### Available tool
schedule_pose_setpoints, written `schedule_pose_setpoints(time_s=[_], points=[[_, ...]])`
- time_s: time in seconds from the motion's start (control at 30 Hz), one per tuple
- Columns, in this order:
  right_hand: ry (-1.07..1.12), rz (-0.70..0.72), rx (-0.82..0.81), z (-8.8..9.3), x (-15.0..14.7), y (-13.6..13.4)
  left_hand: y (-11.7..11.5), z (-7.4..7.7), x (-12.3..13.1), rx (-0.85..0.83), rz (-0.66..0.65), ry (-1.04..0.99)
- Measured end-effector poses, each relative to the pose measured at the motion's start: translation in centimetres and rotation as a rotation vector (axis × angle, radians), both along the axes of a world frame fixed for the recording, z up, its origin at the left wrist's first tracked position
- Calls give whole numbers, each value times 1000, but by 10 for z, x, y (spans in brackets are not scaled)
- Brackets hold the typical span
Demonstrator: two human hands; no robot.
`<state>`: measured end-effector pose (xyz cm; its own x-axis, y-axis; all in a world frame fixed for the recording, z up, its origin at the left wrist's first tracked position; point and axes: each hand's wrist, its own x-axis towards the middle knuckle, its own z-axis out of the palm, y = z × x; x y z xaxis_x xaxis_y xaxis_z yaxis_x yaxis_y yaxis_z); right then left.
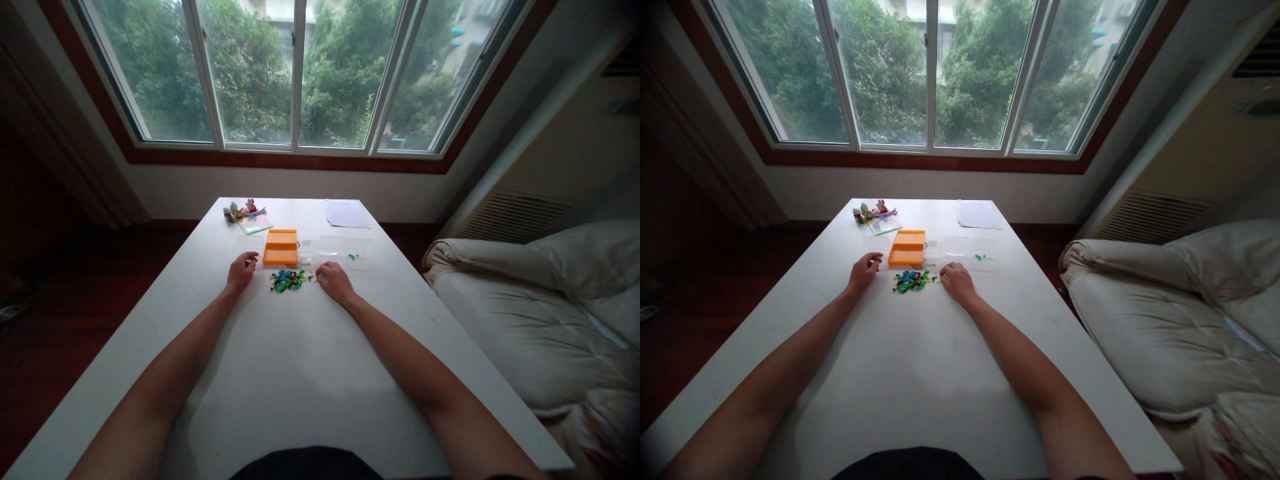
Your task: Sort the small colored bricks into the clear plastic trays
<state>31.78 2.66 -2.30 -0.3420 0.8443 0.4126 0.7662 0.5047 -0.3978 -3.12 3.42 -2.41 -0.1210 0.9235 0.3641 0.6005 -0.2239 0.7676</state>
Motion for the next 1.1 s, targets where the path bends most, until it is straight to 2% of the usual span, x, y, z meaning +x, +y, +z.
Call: schedule_pose_setpoints(time_s=[0.13, 0.27, 0.5, 0.67, 0.73, 0.83, 1.0, 1.1], points=[[86, -47, 10, 1, 1, 1, 0, 1, 1, -6, 3, 10], [322, -133, -9, 2, 10, 8, -2, 3, 2, -17, -10, 23], [797, -364, -43, -6, 47, 40, 0, 2, 1, -53, -48, 68], [997, -403, -81, -12, 65, 53, -3, 3, 3, -81, -99, 146], [965, -390, -97, -13, 64, 51, -4, 4, 5, -79, -118, 193], [769, -308, -92, -10, 52, 42, -4, 5, 7, -77, -141, 245], [356, 5, -27, -2, 15, 17, -5, 5, 8, -87, -160, 262], [145, 98, -6, 1, -1, 6, -6, 6, 8, -100, -160, 275]])
